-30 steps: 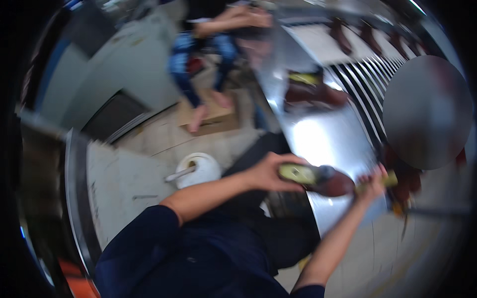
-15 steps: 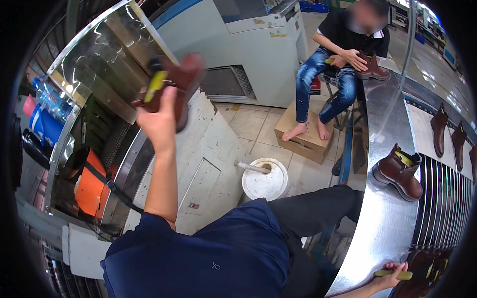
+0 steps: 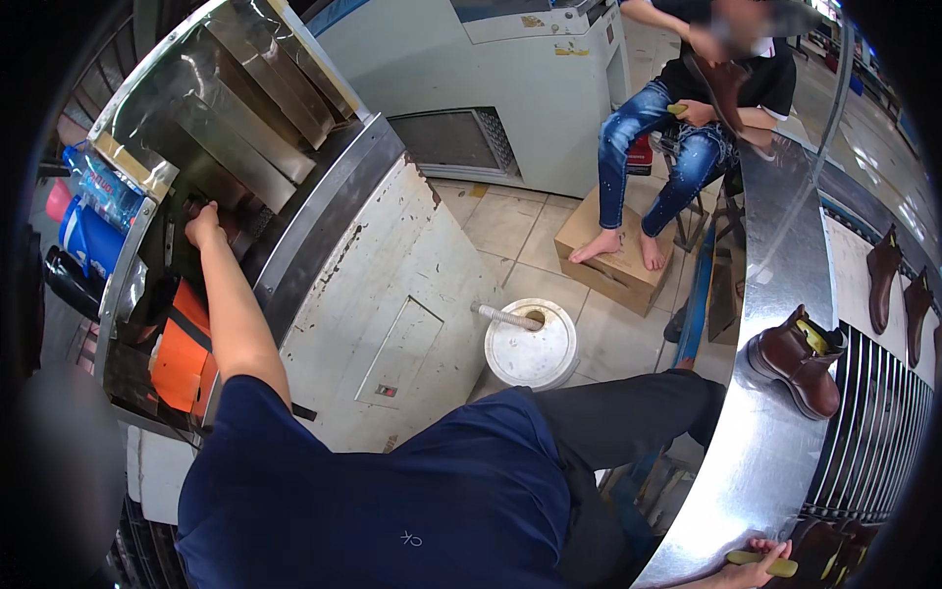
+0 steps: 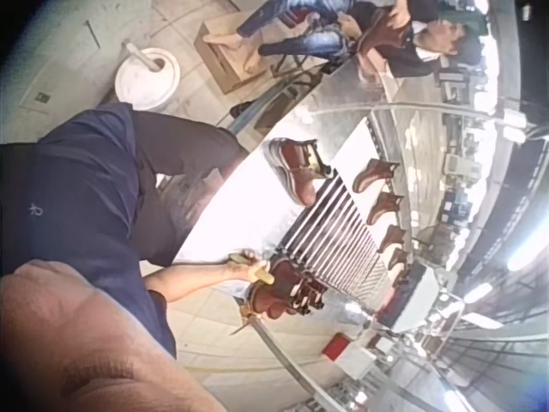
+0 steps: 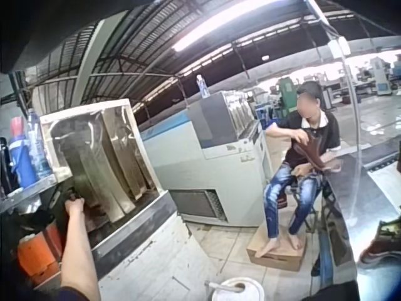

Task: The person is using a green tool to apply a clear adhesive or sealant along the seams where the shoe upper meets the sole.

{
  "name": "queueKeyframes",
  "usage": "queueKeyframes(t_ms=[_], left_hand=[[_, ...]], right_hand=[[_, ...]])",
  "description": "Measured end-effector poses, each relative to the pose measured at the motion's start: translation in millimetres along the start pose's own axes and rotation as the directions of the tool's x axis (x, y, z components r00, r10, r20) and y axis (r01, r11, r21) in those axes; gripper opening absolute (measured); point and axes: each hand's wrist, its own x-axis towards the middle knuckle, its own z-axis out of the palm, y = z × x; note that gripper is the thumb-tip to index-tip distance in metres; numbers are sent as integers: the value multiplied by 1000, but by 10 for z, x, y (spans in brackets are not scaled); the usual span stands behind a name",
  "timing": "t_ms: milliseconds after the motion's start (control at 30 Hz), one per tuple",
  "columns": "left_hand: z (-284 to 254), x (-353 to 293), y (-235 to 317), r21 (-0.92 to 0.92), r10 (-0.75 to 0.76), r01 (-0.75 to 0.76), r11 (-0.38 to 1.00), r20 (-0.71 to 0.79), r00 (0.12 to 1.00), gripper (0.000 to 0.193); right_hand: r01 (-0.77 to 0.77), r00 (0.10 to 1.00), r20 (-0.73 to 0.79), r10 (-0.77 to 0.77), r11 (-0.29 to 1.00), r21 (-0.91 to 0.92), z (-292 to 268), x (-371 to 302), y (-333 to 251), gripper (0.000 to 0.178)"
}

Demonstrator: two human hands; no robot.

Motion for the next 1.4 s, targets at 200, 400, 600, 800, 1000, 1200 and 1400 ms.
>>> queueKeyframes(t_ms=[200, 400, 600, 800, 1000, 1200, 1400], left_hand=[[564, 644, -673, -263, -171, 173, 949, 34, 985, 69], [1035, 1295, -1072, -100, 86, -71, 992, 155, 984, 66], [1201, 1598, -1309, -479, 128, -16, 878, 202, 971, 67], [1298, 1799, -1272, -437, 164, -69, 897, 182, 969, 60], [1438, 1963, -1445, -150, 313, -287, 946, 197, 929, 54], [2040, 1240, -1242, 221, 587, -695, 685, 398, 705, 48], [2525, 62, -314, 97, 645, -650, 753, 82, 760, 43]], right_hand=[[36, 999, 7, -36, 999, 13, 71, -136, -109, 25], [71, 993, 78, -89, 977, 203, 258, -291, -333, 26], [109, 993, 33, -110, 994, 17, 298, -324, -424, 32], [-10, 999, 33, 7, 993, 119, 316, -274, -325, 27], [-74, 997, 17, 73, 994, 76, 217, -85, -225, 21], [-198, 925, -341, 166, 978, -62, 271, -6, -73, 27], [52, 939, -343, -8, 992, 119, 496, -229, -166, 22]])
